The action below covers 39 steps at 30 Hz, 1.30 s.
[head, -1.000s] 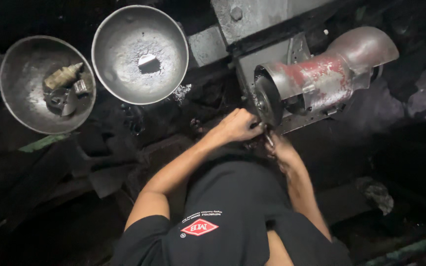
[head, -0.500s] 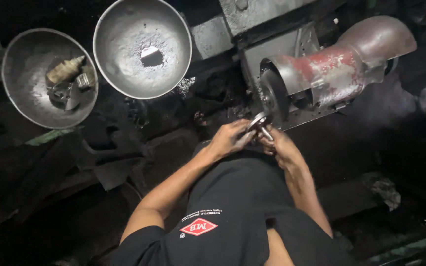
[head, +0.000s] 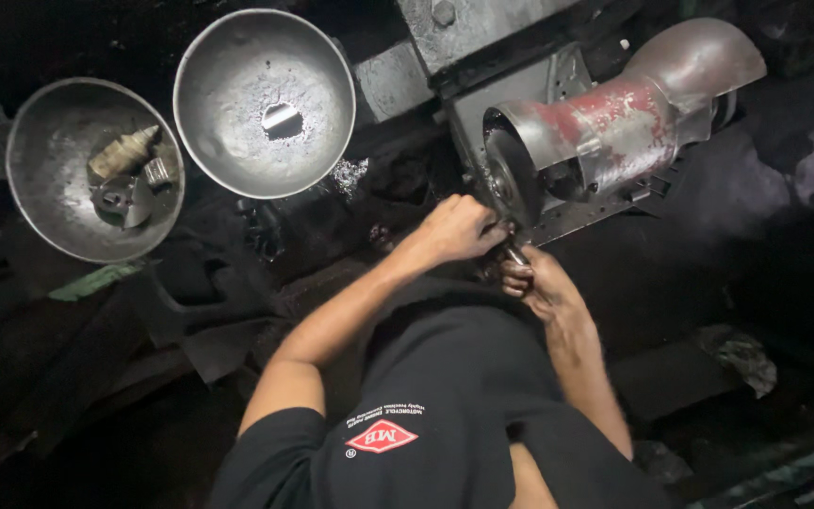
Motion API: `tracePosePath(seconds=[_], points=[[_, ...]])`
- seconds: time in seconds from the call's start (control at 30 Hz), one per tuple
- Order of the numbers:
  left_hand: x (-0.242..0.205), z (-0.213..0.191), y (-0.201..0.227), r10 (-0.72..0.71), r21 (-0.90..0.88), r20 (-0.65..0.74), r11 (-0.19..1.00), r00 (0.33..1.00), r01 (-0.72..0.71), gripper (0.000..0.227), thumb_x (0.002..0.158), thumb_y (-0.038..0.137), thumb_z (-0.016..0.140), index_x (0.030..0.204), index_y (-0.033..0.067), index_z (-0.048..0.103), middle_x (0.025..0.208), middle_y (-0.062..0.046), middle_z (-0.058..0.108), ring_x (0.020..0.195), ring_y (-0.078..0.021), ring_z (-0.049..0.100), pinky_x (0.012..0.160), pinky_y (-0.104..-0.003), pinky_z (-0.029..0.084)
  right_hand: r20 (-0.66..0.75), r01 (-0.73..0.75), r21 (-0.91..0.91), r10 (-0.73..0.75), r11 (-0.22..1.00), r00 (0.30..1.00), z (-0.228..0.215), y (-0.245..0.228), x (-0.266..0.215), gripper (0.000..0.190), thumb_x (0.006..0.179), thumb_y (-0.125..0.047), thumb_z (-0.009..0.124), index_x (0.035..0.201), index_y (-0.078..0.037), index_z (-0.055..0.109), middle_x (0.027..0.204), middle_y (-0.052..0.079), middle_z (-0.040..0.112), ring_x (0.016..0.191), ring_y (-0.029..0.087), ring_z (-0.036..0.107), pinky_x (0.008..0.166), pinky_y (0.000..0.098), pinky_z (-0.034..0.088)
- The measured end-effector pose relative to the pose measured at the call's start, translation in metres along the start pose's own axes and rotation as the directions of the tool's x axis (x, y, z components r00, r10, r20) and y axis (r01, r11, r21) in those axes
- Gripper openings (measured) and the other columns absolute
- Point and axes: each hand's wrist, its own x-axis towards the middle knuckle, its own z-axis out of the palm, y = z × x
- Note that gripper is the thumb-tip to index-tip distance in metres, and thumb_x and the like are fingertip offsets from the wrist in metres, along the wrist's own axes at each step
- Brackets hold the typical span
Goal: The person grinds a small metal part against a bench grinder wheel, then dips it into a metal bowl of water, and repeats the grinding process. The person handles the part with both hands and rotates it to grind different surfaces.
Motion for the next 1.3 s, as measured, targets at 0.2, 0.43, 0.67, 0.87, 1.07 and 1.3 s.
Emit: tracePosePath(seconds=[0.2, 0.43, 0.67, 0.87, 1.07, 1.3], points=[[-0.026, 0.033, 0.005, 0.065, -0.455, -0.216, 0.876, 0.974, -0.159, 0.036, 0.102, 0.036, 0.063, 0.098, 0.0022, 0.076, 0.077, -0.016, 0.07, 0.064, -0.028, 0.068, 0.061, -0.039, 0.052, -0.295, -0.167, -0.899, -0.278, 0.405, 0.914, 0.037, -0.037, -0.078, 0.043, 0.105, -0.035, 0.052, 0.097, 0.001, 0.074, 0.073, 0.005, 0.069, 0.067, 0.019, 0.061, 0.063, 0.0335, 0.049], [-0.034, 0.069, 0.008, -0.228, -0.804, 0.398, 0.379, 0.888, 0.458, 0.044, 0.099, 0.047, 0.062, 0.117, 0.0081, 0.071, 0.081, 0.003, 0.057, 0.07, -0.0086, 0.047, 0.059, -0.029, 0.037, -0.097, 0.222, -0.861, -0.577, 0.458, 0.811, 0.041, -0.03, -0.082, 0.025, 0.094, -0.016, 0.072, 0.111, 0.003, 0.072, 0.096, 0.006, 0.076, 0.085, 0.01, 0.066, 0.075, 0.0276, 0.054], [-0.02, 0.091, -0.003, -0.082, -0.868, 0.487, -0.155, 0.869, 0.472, 0.048, 0.089, 0.037, 0.071, 0.129, 0.0149, 0.055, 0.113, 0.0, 0.062, 0.103, -0.0126, 0.062, 0.09, -0.034, 0.054, -0.271, 0.179, -0.881, -0.777, 0.438, 0.567, 0.036, -0.017, -0.056, 0.019, 0.093, -0.009, 0.079, 0.104, 0.006, 0.074, 0.094, 0.008, 0.076, 0.084, 0.009, 0.064, 0.074, 0.0258, 0.053], [0.003, 0.102, -0.035, -0.092, -0.851, 0.494, -0.258, 0.865, 0.458, 0.032, 0.089, 0.036, 0.068, 0.109, 0.0124, 0.063, 0.099, -0.002, 0.063, 0.09, -0.0164, 0.061, 0.08, -0.033, 0.049, -0.187, 0.258, -0.868, -0.762, 0.423, 0.62, 0.051, -0.02, -0.052, 0.031, 0.091, -0.007, 0.074, 0.119, 0.005, 0.067, 0.1, 0.002, 0.071, 0.091, 0.005, 0.06, 0.082, 0.0239, 0.05], [0.014, 0.099, -0.055, -0.104, -0.854, 0.489, -0.258, 0.866, 0.451, 0.025, 0.086, 0.038, 0.066, 0.1, 0.0166, 0.064, 0.087, -0.001, 0.059, 0.069, -0.0145, 0.05, 0.061, -0.029, 0.04, -0.306, 0.336, -0.717, -0.708, 0.611, 0.637, 0.048, -0.007, -0.034, 0.011, 0.094, -0.003, 0.071, 0.104, 0.001, 0.069, 0.09, -0.003, 0.064, 0.083, 0.004, 0.053, 0.072, 0.0237, 0.046], [0.027, 0.091, -0.052, -0.107, -0.918, 0.388, -0.126, 0.915, 0.375, 0.023, 0.084, 0.033, 0.066, 0.098, 0.0158, 0.064, 0.087, 0.001, 0.057, 0.078, -0.0117, 0.054, 0.069, -0.028, 0.041, -0.243, 0.501, -0.667, -0.797, 0.551, 0.553, 0.051, -0.014, -0.017, 0.029, 0.087, 0.001, 0.065, 0.116, -0.002, 0.064, 0.103, -0.005, 0.071, 0.095, 0.004, 0.063, 0.086, 0.021, 0.051]])
